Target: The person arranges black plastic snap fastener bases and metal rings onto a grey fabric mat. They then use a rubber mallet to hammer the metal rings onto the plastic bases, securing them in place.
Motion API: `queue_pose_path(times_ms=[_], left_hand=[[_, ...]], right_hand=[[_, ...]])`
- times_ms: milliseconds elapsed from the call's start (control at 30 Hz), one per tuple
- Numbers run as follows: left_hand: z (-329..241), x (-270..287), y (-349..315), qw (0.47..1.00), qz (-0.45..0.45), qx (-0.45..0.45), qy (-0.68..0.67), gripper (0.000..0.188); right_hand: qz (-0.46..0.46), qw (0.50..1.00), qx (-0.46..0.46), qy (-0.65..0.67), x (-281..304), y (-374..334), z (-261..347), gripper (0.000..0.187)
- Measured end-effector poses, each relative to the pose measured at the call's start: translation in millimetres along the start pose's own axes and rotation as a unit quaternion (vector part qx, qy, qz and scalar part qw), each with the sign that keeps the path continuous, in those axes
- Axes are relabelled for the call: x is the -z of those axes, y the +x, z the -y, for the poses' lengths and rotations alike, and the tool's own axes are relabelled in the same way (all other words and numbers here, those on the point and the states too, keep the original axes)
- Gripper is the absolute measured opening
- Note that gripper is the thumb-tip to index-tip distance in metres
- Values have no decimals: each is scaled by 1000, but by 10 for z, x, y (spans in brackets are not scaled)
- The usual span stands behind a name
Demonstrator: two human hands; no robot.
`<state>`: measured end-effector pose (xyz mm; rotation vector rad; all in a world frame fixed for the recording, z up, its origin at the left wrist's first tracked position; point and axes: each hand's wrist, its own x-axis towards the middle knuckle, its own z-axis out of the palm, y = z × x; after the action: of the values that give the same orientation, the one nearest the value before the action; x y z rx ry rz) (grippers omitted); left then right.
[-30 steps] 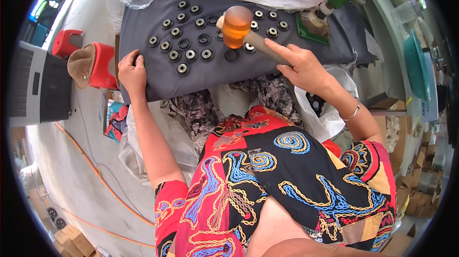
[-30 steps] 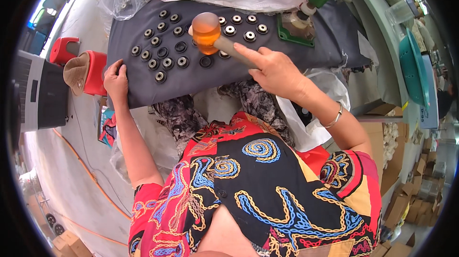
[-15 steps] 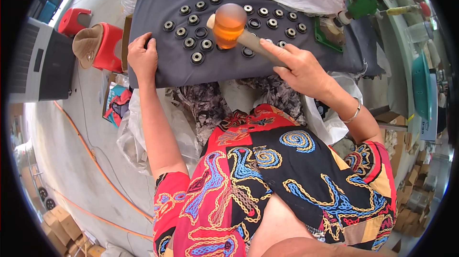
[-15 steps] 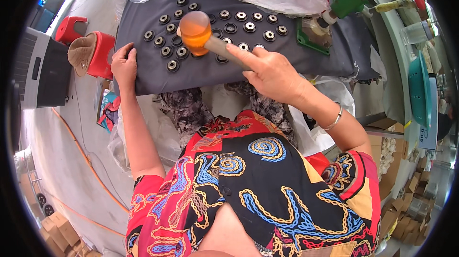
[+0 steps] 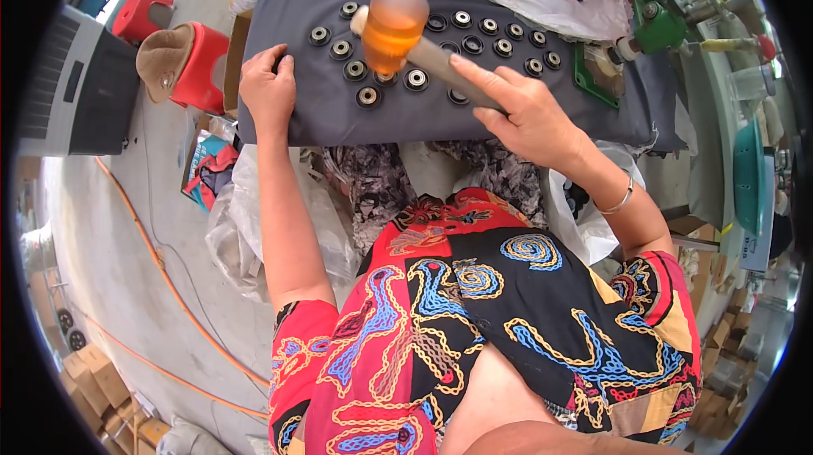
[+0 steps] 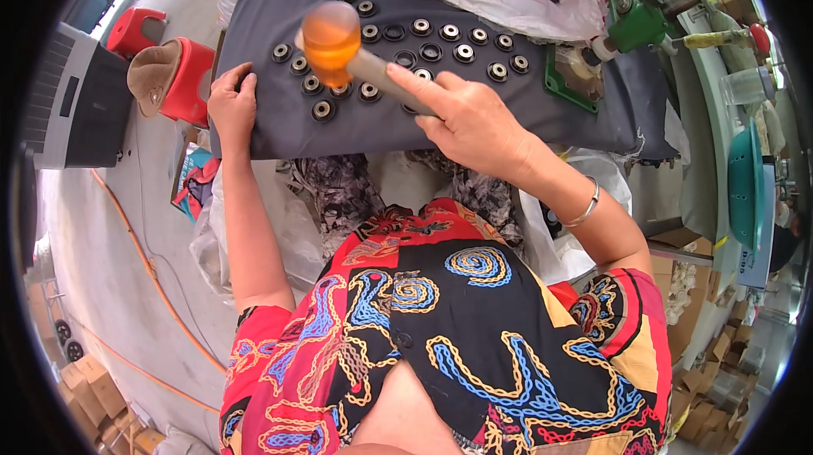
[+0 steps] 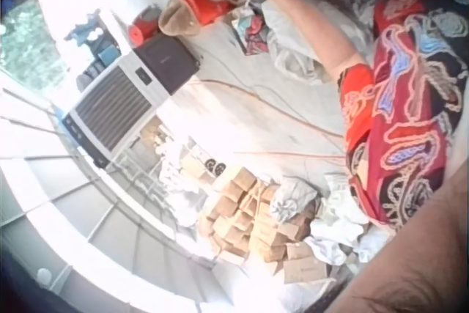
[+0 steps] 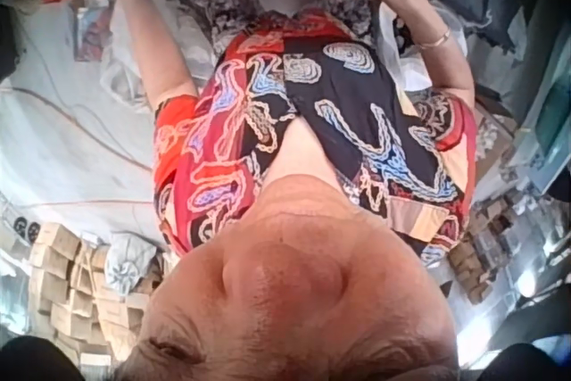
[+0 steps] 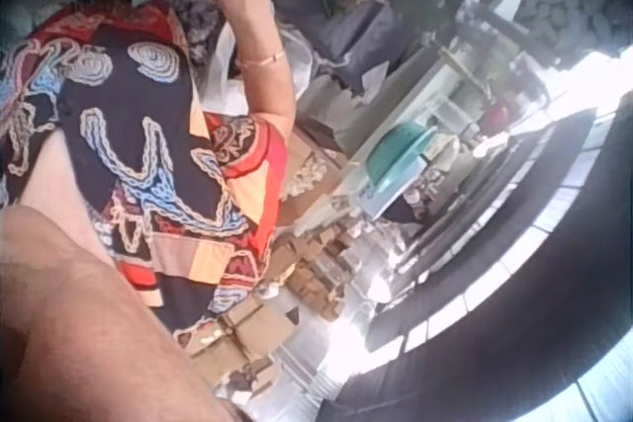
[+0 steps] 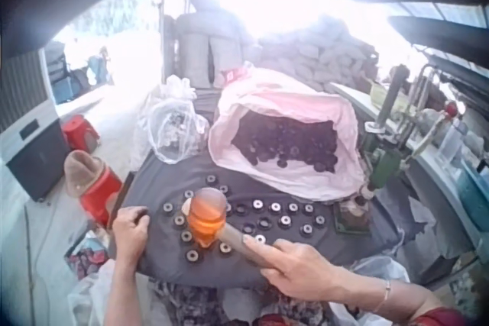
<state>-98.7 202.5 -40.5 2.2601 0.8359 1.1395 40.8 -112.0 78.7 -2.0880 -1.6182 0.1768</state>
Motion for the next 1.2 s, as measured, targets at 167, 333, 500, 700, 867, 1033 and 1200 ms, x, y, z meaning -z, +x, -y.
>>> queue_pose_path(times_ms=[167,333,500,700,867,1033,1200], left_hand=[[-30,5,-15,1000,0,3,-3,19],[10,-4,-6,1000,-5,-3,-4,19],[-4,-21,-17,1000,-3,-2,-12,19],[2,-4,-22,1000,-11,-1,-15,19],[2,16,-23,1000,-1,2,-11,20],[-26,27,-27,1000,-13,-2,-18,19],[-7,23,-25,1000,-20,3,-24,19]], right_hand=[[12,999,18,-45,-141,14,-74,69],[-10,1000,16,10,18,-6,80,67],[65,995,58,-50,-168,-65,170,68],[8,998,67,6,-11,127,158,68],[7,998,53,-27,-199,256,96,70],[37,999,37,-8,-190,335,65,66],[-84,993,85,-4,-3,564,118,65]])
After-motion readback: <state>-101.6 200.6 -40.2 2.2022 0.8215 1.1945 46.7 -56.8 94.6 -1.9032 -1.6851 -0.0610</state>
